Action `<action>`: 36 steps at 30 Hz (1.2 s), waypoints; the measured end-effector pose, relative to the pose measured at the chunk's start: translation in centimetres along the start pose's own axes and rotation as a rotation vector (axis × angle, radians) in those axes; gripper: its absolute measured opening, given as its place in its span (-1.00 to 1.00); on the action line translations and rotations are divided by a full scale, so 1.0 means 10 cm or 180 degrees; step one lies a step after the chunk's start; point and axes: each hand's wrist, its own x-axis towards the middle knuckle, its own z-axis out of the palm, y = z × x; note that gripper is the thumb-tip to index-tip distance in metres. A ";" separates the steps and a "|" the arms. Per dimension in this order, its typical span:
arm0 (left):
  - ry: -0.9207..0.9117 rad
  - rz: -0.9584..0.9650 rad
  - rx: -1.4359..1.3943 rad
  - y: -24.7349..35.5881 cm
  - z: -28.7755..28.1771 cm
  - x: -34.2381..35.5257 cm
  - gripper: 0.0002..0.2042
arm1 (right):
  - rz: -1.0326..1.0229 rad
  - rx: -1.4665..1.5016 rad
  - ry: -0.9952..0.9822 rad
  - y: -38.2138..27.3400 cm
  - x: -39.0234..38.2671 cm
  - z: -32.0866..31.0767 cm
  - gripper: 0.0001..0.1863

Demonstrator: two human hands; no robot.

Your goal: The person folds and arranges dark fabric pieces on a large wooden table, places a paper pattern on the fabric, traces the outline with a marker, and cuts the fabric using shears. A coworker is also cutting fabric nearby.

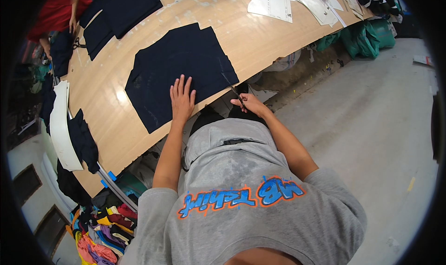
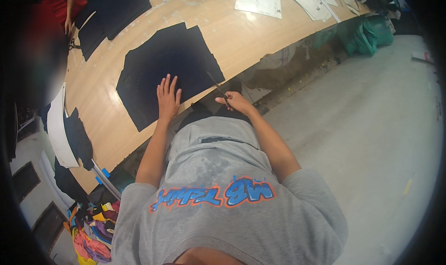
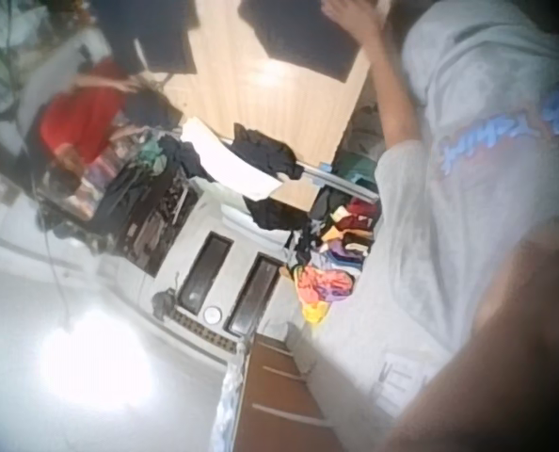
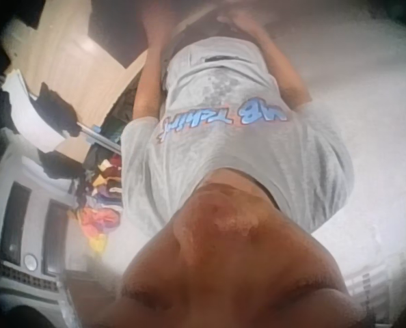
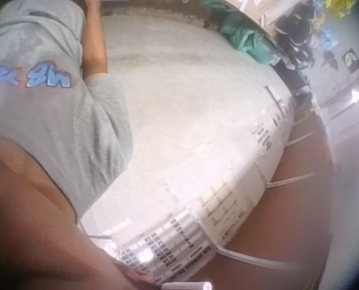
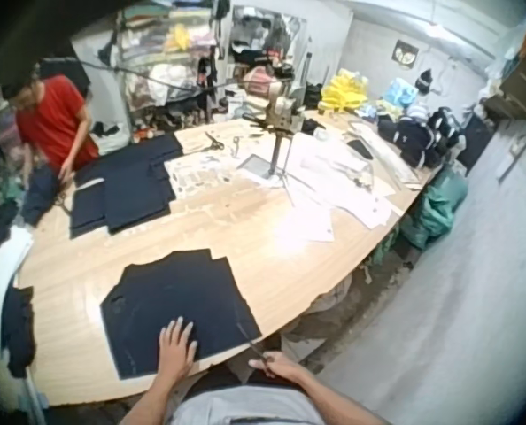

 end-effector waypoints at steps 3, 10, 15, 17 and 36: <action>-0.0009 -0.0264 0.0159 -0.16 0.09 -0.03 -0.42 | 0.0000 -0.0021 0.0119 0.00 -0.01 0.05 -0.41; -0.0243 -0.0634 0.0422 -0.31 0.30 -0.24 -0.37 | 0.0052 0.0156 0.0238 0.03 -0.04 0.18 -0.42; -0.0297 -0.0693 0.0373 -0.29 0.35 -0.25 -0.35 | 0.0024 0.0085 0.0349 0.07 -0.06 0.24 -0.43; -0.0303 -0.0695 0.0333 -0.29 0.36 -0.27 -0.34 | 0.0009 0.0119 0.0400 0.06 -0.08 0.27 -0.43; -0.0449 -0.0590 -0.0243 -0.36 0.22 -0.28 -0.35 | -0.0127 0.0276 0.0667 -0.04 0.15 0.48 -0.42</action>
